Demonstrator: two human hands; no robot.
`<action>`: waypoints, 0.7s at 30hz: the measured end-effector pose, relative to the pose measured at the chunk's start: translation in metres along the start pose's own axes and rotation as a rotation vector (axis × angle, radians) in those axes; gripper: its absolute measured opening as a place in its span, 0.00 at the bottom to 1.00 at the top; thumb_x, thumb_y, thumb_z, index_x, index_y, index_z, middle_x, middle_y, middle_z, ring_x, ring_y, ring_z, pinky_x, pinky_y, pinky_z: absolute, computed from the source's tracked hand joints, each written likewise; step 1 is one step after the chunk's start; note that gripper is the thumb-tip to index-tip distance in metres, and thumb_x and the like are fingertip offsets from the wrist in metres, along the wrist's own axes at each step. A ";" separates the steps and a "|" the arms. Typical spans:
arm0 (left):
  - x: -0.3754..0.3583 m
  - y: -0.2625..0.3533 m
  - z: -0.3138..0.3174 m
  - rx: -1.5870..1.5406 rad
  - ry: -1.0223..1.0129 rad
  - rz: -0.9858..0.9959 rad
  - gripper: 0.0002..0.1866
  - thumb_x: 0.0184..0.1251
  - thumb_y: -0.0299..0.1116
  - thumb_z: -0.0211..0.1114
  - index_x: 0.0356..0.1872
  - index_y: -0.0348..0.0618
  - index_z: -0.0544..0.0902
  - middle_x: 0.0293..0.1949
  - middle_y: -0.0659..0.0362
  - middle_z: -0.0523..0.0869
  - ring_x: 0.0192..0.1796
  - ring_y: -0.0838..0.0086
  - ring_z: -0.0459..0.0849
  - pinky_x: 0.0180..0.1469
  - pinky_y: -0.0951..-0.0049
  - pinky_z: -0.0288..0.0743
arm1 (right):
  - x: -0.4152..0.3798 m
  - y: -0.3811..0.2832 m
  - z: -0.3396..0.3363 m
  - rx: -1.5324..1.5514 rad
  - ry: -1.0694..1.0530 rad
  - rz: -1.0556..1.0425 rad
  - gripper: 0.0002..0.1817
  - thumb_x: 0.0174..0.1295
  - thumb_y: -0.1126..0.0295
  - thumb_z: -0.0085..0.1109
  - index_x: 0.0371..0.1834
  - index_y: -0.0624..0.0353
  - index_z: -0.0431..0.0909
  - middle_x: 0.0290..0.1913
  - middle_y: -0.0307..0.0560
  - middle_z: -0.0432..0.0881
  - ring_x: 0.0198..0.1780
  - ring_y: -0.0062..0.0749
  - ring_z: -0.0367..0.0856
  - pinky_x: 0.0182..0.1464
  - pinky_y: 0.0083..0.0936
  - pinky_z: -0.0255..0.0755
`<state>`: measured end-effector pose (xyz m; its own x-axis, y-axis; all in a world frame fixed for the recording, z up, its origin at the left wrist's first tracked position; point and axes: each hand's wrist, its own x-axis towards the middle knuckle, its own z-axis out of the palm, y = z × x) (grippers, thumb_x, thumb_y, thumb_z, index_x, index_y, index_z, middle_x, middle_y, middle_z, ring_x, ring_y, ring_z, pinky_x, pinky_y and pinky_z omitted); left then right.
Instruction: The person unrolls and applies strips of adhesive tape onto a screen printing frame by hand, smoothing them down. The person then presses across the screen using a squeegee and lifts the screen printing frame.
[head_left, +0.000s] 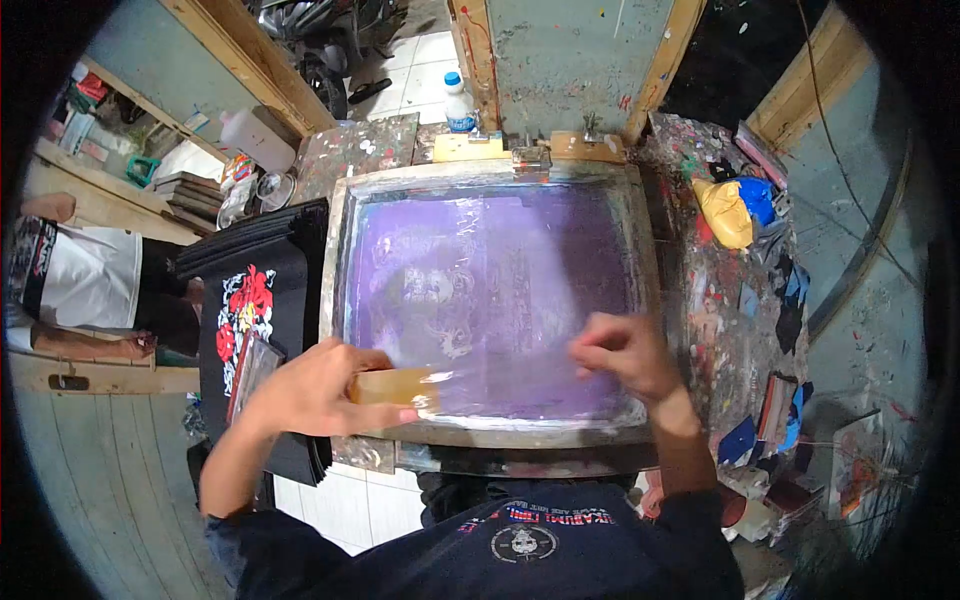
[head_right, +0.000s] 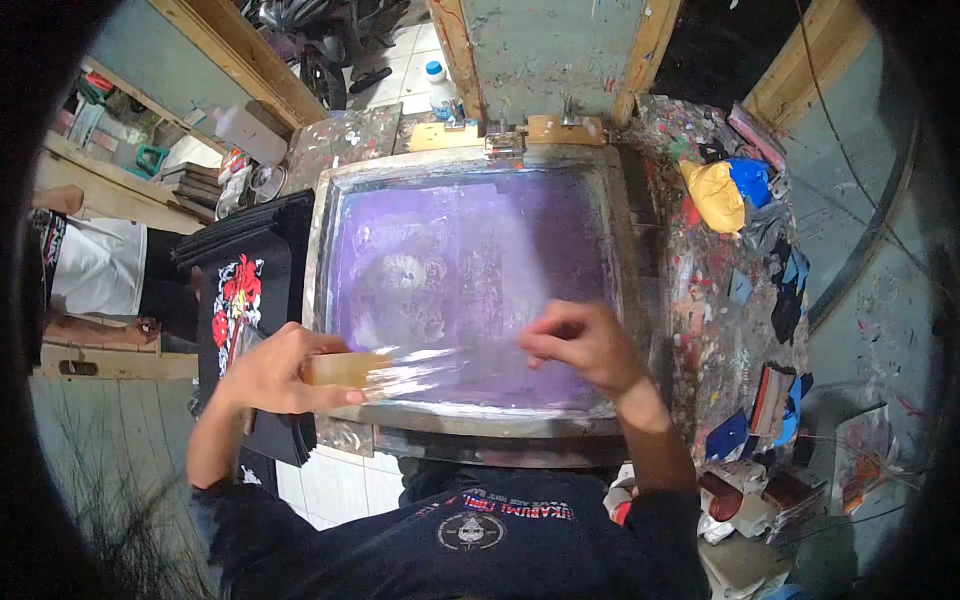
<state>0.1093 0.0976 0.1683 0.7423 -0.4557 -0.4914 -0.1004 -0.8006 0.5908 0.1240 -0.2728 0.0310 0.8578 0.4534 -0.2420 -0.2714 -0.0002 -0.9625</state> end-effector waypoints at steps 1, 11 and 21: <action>-0.005 -0.006 -0.001 0.006 -0.030 -0.019 0.33 0.61 0.57 0.76 0.38 0.26 0.88 0.23 0.44 0.86 0.26 0.58 0.90 0.33 0.63 0.83 | -0.026 0.010 -0.018 0.016 0.124 -0.012 0.06 0.66 0.73 0.72 0.40 0.65 0.89 0.33 0.43 0.89 0.35 0.26 0.88 0.41 0.24 0.80; -0.066 0.084 0.013 0.628 0.554 0.410 0.22 0.65 0.56 0.76 0.49 0.52 0.93 0.38 0.53 0.90 0.22 0.67 0.82 0.30 0.72 0.76 | -0.253 0.076 -0.153 -0.024 0.893 -0.346 0.08 0.63 0.79 0.72 0.39 0.63 0.81 0.35 0.48 0.85 0.28 0.28 0.82 0.32 0.29 0.81; -0.153 0.129 0.028 0.999 0.746 0.728 0.19 0.54 0.57 0.81 0.48 0.76 0.90 0.47 0.66 0.89 0.33 0.75 0.85 0.34 0.72 0.76 | -0.335 0.073 -0.196 0.072 0.970 -0.766 0.07 0.62 0.80 0.73 0.37 0.64 0.82 0.34 0.46 0.84 0.27 0.27 0.80 0.32 0.26 0.78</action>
<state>-0.0362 0.0533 0.3018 0.4603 -0.8178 0.3454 -0.7814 -0.5579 -0.2795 -0.0980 -0.5994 0.0183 0.7663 -0.5322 0.3600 0.4459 0.0370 -0.8943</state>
